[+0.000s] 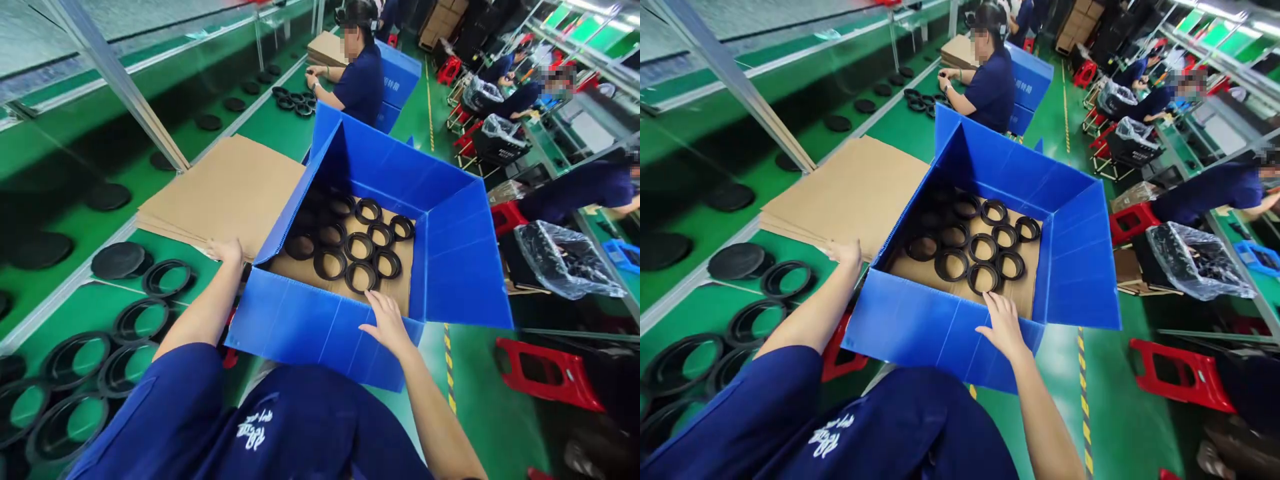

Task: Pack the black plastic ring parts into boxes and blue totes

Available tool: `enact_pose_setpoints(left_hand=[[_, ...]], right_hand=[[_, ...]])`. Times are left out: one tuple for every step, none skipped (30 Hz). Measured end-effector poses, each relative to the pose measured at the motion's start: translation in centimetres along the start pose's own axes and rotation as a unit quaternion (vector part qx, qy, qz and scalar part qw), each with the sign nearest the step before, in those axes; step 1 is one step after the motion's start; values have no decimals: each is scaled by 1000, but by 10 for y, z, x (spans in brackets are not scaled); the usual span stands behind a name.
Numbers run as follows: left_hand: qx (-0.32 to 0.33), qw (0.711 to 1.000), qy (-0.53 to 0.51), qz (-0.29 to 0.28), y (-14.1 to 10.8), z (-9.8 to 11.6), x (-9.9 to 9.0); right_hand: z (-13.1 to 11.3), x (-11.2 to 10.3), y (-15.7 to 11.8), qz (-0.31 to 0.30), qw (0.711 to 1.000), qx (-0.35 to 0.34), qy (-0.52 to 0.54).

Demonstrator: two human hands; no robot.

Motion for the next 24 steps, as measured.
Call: enact_pose_setpoints(left_hand=[[5, 1000, 15, 18, -6, 6, -12], [21, 999, 18, 25, -14, 14, -23], [48, 999, 9, 20, -23, 24, -32], [86, 996, -6, 4, -33, 34, -39], [125, 992, -25, -17, -45, 44, -44], [163, 985, -42, -41, -57, 53, -47], [195, 977, -53, -64, -71, 61, -49], [218, 971, -53, -80, -85, 67, -50], [235, 967, -46, -90, -100, 71, -52], [246, 965, -31, -90, -117, 74, -55], [248, 965, -10, -81, -135, 75, -60], [243, 967, 12, -71, -154, 74, -66], [231, 970, 32, -63, -174, 71, -74], [219, 973, 46, -64, -196, 67, -83], [210, 973, 53, -82, -217, 61, -91], [206, 971, 58, -110, -239, 54, -99], [206, 966, 63, -143, -260, 45, -107], [209, 960, 69, -174, -280, 34, -116], [213, 953, 77, -201, -299, 23, -125], [215, 946, 88, -225, -317, 11, -134], [212, 941, 101, -243, -331, -1, -144], [202, 937, 121, -258, -344, -14, -154], [186, 933, 144, -272, -353, -27, -163], [166, 930, 167, -284, -360, -40, -172]], right_hand=[[5, 8, 2, -20, 999, 12, -38], [11, 15, 4, -37, 997, 27, -67], [17, 20, 7, -51, 994, 41, -86], [23, 25, 11, -62, 992, 51, -96], [27, 28, 14, -69, 991, 55, -100], [30, 30, 18, -73, 991, 53, -102], [32, 31, 20, -73, 991, 48, -106], [32, 33, 23, -68, 991, 37, -113], [32, 34, 24, -58, 990, 27, -124], [32, 36, 25, -40, 989, 18, -139], [32, 38, 24, -17, 987, 10, -157], [34, 42, 23, 7, 984, 4, -175], [37, 46, 21, 31, 981, -2, -193], [42, 50, 20, 54, 976, -6, -209], [49, 55, 19, 74, 972, -13, -222], [57, 59, 20, 89, 969, -25, -230], [65, 63, 23, 101, 967, -39, -232], [74, 67, 26, 109, 967, -53, -225], [82, 71, 29, 111, 969, -65, -213], [89, 73, 31, 112, 971, -72, -198], [94, 74, 32, 112, 974, -71, -183], [98, 74, 32, 114, 977, -66, -171], [101, 74, 30, 117, 978, -56, -161], [102, 72, 27, 121, 980, -46, -154]])
Point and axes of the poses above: each hand's wrist, its own y-axis towards the middle knuckle, its own x-axis out of the palm, z = x × y, the point moved 4 cm from there along y, towards the middle knuckle, and after that the axes turned 12 degrees about x, right-handed, at the moved point
